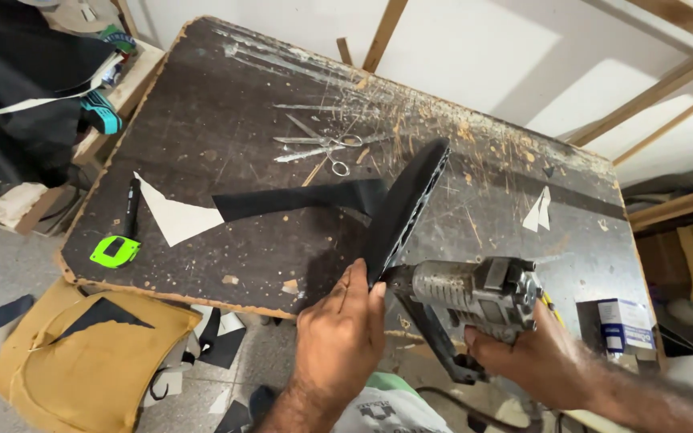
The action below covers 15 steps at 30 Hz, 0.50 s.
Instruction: The person staples black fabric onto a curved wooden frame using a pneumatic staple gun. They repeatedly fold the fabric edges and secure them to the frame, occasionally using scissors to trim excess material.
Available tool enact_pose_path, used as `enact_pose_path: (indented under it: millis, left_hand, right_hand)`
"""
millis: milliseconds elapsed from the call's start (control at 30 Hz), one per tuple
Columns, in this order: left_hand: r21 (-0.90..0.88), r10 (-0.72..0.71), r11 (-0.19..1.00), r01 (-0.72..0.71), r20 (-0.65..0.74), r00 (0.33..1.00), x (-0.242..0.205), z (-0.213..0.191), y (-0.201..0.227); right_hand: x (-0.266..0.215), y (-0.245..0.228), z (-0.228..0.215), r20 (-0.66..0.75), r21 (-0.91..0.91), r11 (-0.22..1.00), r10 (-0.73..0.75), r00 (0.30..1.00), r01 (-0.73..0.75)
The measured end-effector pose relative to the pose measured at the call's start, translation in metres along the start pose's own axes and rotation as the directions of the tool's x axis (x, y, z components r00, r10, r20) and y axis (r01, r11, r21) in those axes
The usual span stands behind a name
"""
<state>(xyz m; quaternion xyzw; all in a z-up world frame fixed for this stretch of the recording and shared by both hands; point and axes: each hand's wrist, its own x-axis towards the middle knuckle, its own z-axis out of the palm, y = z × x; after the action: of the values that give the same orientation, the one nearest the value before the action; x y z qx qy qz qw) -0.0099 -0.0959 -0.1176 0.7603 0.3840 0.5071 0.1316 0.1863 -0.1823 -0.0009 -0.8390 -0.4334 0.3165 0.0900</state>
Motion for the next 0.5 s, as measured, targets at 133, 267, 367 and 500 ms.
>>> enact_pose_path:
  millis: [133, 267, 367, 500]
  left_hand:
    - [0.012, 0.006, 1.000, -0.006, -0.021, 1.000, 0.000, 0.003, -0.002]
    - [-0.020, 0.036, 0.999, -0.036, 0.008, 0.999, 0.004, -0.003, -0.002]
    - [-0.007, 0.060, 0.998, -0.060, 0.022, 0.998, 0.004, -0.005, -0.005]
    - [-0.007, 0.040, 0.999, -0.039, 0.035, 0.999, 0.000, -0.005, -0.004]
  right_hand:
    - [0.010, 0.023, 0.011, -0.077, 0.055, 0.998, -0.008, 0.997, 0.013]
    - [0.020, 0.023, 0.008, -0.051, 0.024, 0.999, 0.027, 0.998, -0.025]
    - [0.021, 0.024, 0.007, 0.010, 0.117, 0.990, -0.078, 0.997, 0.076]
    - [0.024, 0.031, 0.005, -0.015, 0.113, 0.981, -0.160, 0.987, 0.160]
